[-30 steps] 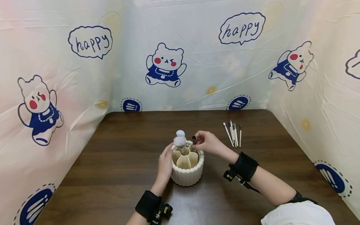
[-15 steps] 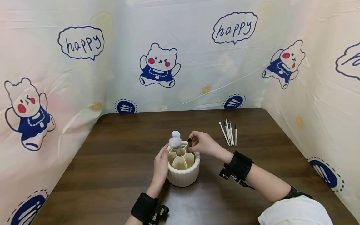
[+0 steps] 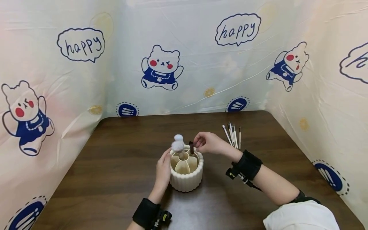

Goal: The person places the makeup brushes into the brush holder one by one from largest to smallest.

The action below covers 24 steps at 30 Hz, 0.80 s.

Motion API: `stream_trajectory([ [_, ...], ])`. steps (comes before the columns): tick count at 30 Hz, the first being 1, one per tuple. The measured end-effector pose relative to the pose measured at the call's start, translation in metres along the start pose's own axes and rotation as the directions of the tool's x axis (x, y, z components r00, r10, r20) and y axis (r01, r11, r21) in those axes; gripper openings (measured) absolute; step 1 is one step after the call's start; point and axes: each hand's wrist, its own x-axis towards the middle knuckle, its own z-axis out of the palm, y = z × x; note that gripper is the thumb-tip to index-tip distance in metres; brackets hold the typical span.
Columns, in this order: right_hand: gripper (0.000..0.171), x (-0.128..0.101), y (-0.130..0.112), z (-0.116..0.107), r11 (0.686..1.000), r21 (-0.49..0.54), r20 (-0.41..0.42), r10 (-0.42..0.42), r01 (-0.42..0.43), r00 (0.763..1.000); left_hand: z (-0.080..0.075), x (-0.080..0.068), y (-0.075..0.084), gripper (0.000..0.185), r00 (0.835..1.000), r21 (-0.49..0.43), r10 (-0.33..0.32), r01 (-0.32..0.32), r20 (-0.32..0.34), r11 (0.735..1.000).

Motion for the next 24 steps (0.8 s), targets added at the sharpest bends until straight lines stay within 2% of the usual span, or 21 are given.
stream_trajectory([
  [3,0.022,0.002,0.003,-0.02,0.999,-0.032,-0.031,0.025,-0.026,0.999,0.001,0.0,0.0,0.044,1.0,0.005,0.0,0.0,0.001,1.0],
  [6,0.023,0.006,0.007,-0.042,0.993,-0.05,-0.148,0.094,-0.102,0.985,0.001,0.0,0.0,0.043,1.0,0.002,-0.005,0.005,-0.01,1.0],
  [8,0.025,0.011,0.013,-0.055,0.986,-0.05,-0.246,0.144,-0.161,0.958,0.002,-0.001,0.0,0.042,1.0,-0.002,-0.004,0.004,-0.018,1.0],
  [10,0.025,0.016,0.023,-0.066,0.976,-0.04,-0.336,0.19,-0.215,0.922,0.002,0.0,0.001,0.041,1.0,-0.004,-0.002,0.002,-0.025,1.0],
  [14,0.024,0.027,0.047,-0.076,0.963,-0.034,-0.469,0.221,-0.268,0.855,0.0,0.0,0.001,0.042,1.0,0.002,0.004,-0.004,-0.021,1.0],
  [19,0.023,0.037,0.081,-0.073,0.941,-0.036,-0.567,0.258,-0.336,0.782,-0.001,-0.001,0.001,0.043,1.0,0.007,-0.006,0.006,-0.013,1.0],
  [22,0.022,0.04,0.102,-0.069,0.923,-0.053,-0.603,0.275,-0.382,0.749,0.0,-0.002,0.001,0.043,1.0,0.011,-0.008,0.008,-0.018,1.0],
  [24,0.021,0.041,0.113,-0.065,0.911,-0.053,-0.609,0.296,-0.41,0.736,0.001,-0.002,0.001,0.043,1.0,0.013,-0.006,0.006,-0.021,1.0],
])
